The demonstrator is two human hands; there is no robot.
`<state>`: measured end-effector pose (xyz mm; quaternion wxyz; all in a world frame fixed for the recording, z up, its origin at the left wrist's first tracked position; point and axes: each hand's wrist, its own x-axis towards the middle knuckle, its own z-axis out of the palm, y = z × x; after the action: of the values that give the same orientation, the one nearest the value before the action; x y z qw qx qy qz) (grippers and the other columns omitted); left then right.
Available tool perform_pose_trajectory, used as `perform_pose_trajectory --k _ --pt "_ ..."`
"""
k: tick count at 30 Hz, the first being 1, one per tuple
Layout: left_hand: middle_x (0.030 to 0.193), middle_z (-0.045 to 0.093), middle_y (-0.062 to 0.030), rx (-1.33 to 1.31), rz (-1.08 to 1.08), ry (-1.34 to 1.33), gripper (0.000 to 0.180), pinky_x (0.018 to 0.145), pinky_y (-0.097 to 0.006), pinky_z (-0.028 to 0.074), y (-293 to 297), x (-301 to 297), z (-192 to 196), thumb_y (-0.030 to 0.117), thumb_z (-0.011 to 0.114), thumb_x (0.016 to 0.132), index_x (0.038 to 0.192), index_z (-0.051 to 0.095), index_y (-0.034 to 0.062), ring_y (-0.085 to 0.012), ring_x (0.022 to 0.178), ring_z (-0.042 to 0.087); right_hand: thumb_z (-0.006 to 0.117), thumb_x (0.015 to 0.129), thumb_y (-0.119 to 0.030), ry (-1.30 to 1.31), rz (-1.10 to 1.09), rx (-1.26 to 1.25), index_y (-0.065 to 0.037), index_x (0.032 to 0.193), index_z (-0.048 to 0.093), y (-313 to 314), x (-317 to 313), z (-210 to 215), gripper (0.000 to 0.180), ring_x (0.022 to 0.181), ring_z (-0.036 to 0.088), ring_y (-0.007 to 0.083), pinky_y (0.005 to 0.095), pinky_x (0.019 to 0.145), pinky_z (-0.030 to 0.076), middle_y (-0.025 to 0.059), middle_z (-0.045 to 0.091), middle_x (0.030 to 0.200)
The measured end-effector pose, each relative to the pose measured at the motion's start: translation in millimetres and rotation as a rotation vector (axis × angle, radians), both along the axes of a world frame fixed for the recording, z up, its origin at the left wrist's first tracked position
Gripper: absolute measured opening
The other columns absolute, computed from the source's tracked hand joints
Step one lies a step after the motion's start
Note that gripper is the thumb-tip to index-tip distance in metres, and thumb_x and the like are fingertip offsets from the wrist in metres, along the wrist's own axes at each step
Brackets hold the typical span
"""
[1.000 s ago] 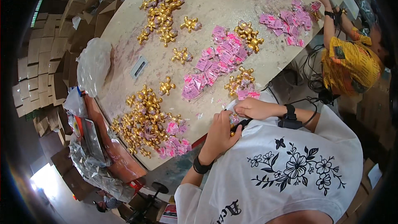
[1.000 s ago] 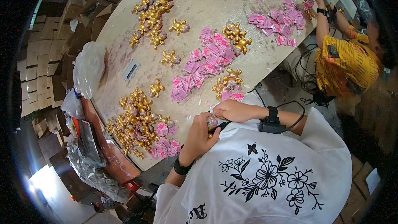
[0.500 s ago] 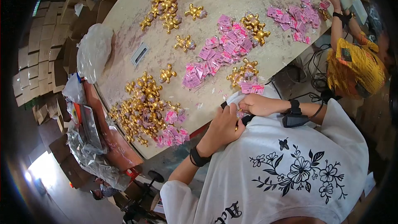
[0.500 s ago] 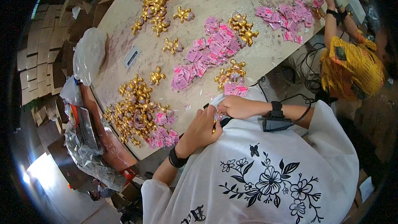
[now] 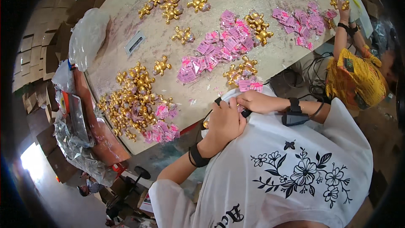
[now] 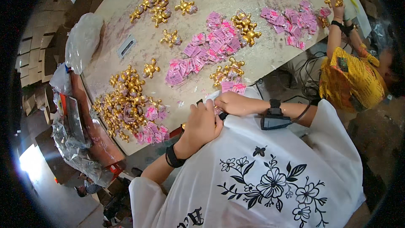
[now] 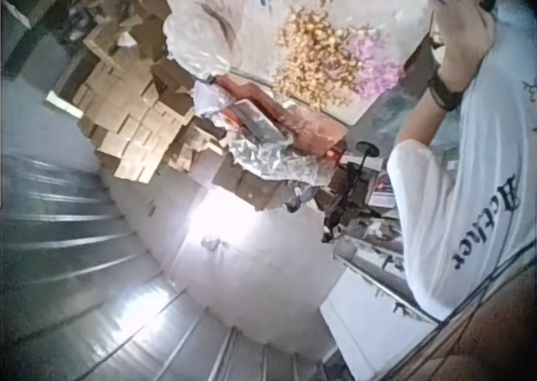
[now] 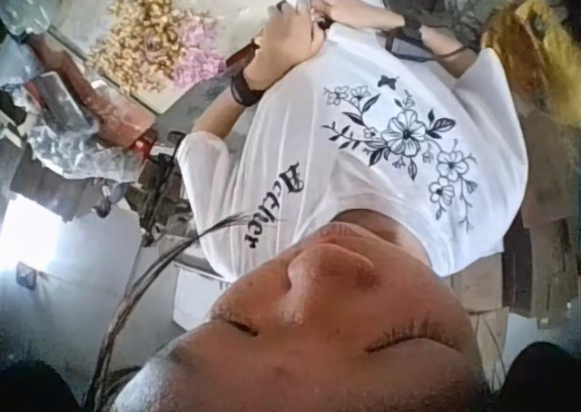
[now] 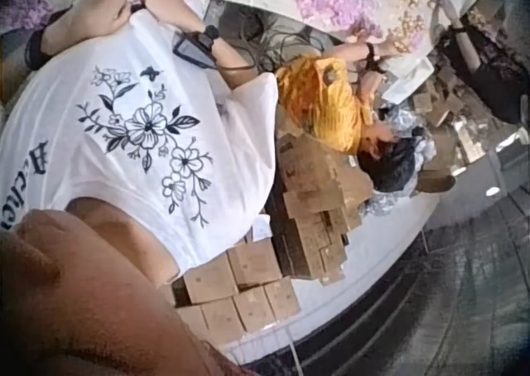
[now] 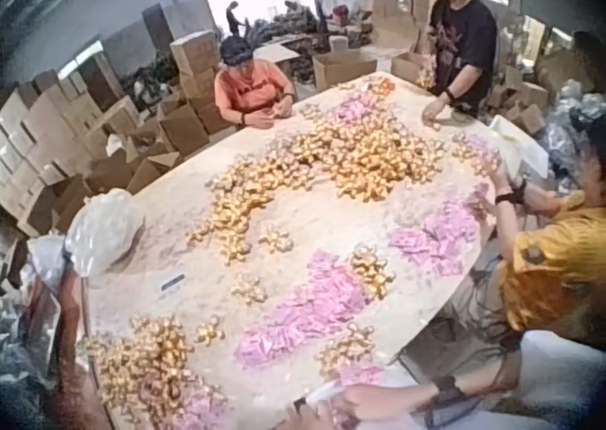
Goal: Packaging small gold-colored star-shaped products into pink plastic wrappers.
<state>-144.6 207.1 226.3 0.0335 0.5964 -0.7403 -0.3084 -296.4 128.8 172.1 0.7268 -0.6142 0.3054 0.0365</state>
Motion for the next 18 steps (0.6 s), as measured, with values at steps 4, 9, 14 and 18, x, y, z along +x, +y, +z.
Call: perform_pose_trajectory --k 4,9,14,18 --pt "0.077 0.049 -0.0196 0.012 0.069 0.043 0.027 0.065 -0.045 0.040 -2.9 6.5 7.5 0.014 0.054 0.072 0.092 0.046 -0.0030 -0.0354 0.069 0.047 0.036 0.096 -0.026 -0.056 0.155 -0.090 0.004 0.095 0.051 -11.9 -4.7 26.1 0.033 0.081 0.054 0.0349 0.0418 0.075 0.041 0.0221 0.055 0.085" --pt "0.079 0.050 -0.0196 -0.016 -0.023 0.307 0.027 0.065 -0.045 0.041 -6.6 22.0 0.3 0.014 0.053 0.074 0.094 0.045 -0.0022 -0.0354 0.070 0.046 0.039 0.095 -0.021 -0.085 0.239 -0.174 0.002 0.093 0.052 -14.5 -9.7 26.4 0.026 0.083 0.054 0.0370 0.0427 0.076 0.041 0.0208 0.056 0.087" --pt "0.079 0.050 -0.0186 0.001 -0.047 0.292 0.027 0.065 -0.043 0.040 -1.4 19.2 -3.4 0.014 0.053 0.073 0.092 0.046 -0.0029 -0.0337 0.072 0.048 0.043 0.093 -0.021 -0.068 0.306 -0.428 -0.001 0.086 0.055 -7.6 -9.1 13.5 0.024 0.080 0.055 0.0358 0.0423 0.072 0.042 0.0212 0.057 0.082" --pt "0.077 0.050 -0.0170 -0.074 -0.158 0.114 0.027 0.063 -0.041 0.040 6.5 9.6 -13.4 0.017 0.055 0.072 0.087 0.050 -0.0046 -0.0314 0.071 0.051 0.044 0.093 -0.022 -0.115 0.268 -0.320 0.000 0.085 0.055 -1.0 -13.2 1.4 0.025 0.077 0.057 0.0344 0.0421 0.070 0.042 0.0199 0.058 0.078"
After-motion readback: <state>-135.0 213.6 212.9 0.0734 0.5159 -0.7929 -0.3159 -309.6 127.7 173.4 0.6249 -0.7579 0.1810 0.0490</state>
